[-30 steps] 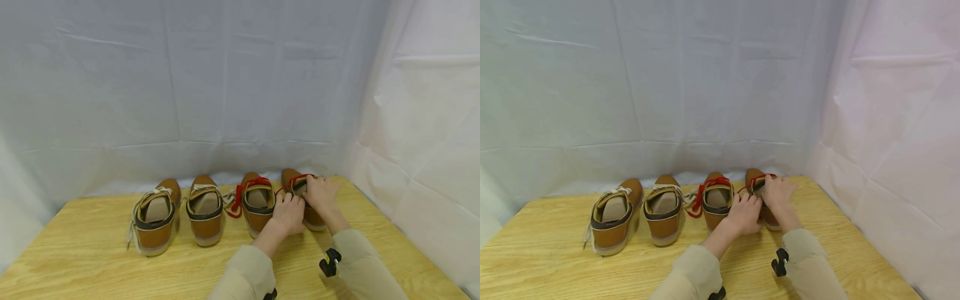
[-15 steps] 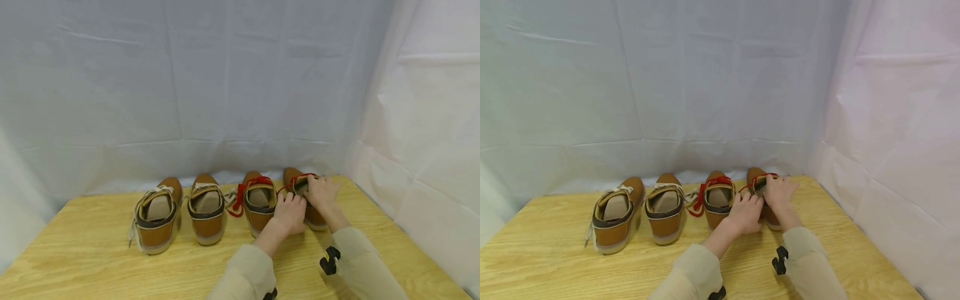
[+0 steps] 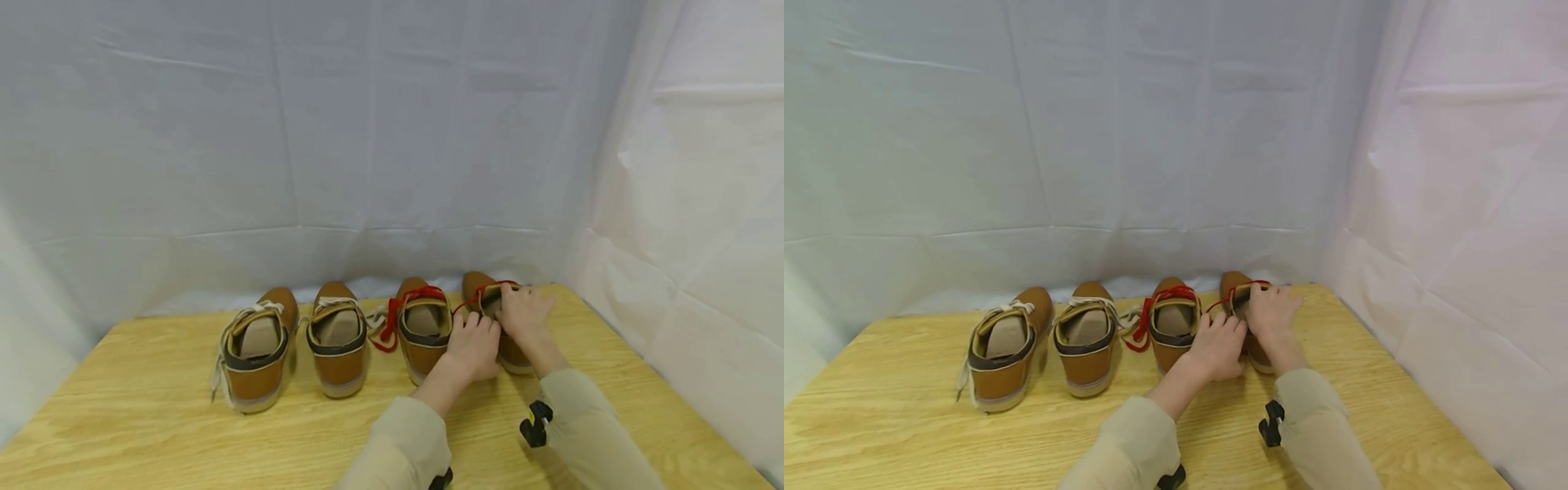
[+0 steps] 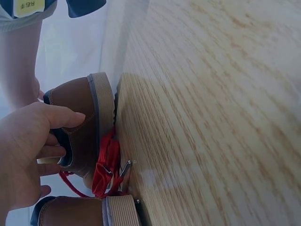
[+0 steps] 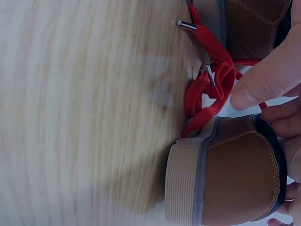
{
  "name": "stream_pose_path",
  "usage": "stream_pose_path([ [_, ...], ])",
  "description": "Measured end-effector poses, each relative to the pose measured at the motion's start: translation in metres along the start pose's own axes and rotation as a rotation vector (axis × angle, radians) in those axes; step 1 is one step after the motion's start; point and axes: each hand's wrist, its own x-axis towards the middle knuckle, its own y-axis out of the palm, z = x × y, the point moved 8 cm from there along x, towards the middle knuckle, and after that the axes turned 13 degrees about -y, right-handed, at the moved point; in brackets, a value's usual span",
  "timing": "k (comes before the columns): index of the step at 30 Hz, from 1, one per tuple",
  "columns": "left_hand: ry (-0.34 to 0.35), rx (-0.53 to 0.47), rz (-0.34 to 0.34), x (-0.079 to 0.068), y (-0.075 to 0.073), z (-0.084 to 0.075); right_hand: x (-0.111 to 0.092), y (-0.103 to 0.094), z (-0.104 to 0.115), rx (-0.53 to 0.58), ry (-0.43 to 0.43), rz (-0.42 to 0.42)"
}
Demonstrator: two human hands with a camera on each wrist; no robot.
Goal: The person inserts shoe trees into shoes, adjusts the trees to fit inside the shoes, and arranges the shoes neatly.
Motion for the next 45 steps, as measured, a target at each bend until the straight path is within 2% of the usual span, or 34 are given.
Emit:
stream_pose_path([
  [12,0.001,-0.013,0.009,0.000,0.004,-0.002,-0.005,0.002,-0.001,-0.018,-0.017,-0.056],
  [18,-0.001,-0.008,0.013,-0.001,0.004,-0.001,-0.005,0.000,-0.004,-0.013,0.000,-0.102],
  [27,-0.003,0.033,0.070,-0.003,0.010,-0.003,-0.008,0.001,-0.010,0.055,-0.007,-0.148],
  [31,0.026,0.063,0.074,-0.008,0.008,0.000,-0.009,0.004,-0.011,0.085,-0.037,-0.144],
  [35,0.047,0.092,0.071,-0.013,0.003,0.011,-0.012,0.001,-0.010,0.112,-0.105,-0.165],
  [40,0.055,0.059,0.058,-0.019,-0.007,0.034,-0.019,-0.006,-0.010,0.144,-0.147,-0.209],
  [45,0.018,0.044,0.065,-0.025,-0.019,0.062,-0.022,-0.011,-0.010,0.157,-0.147,-0.167],
])
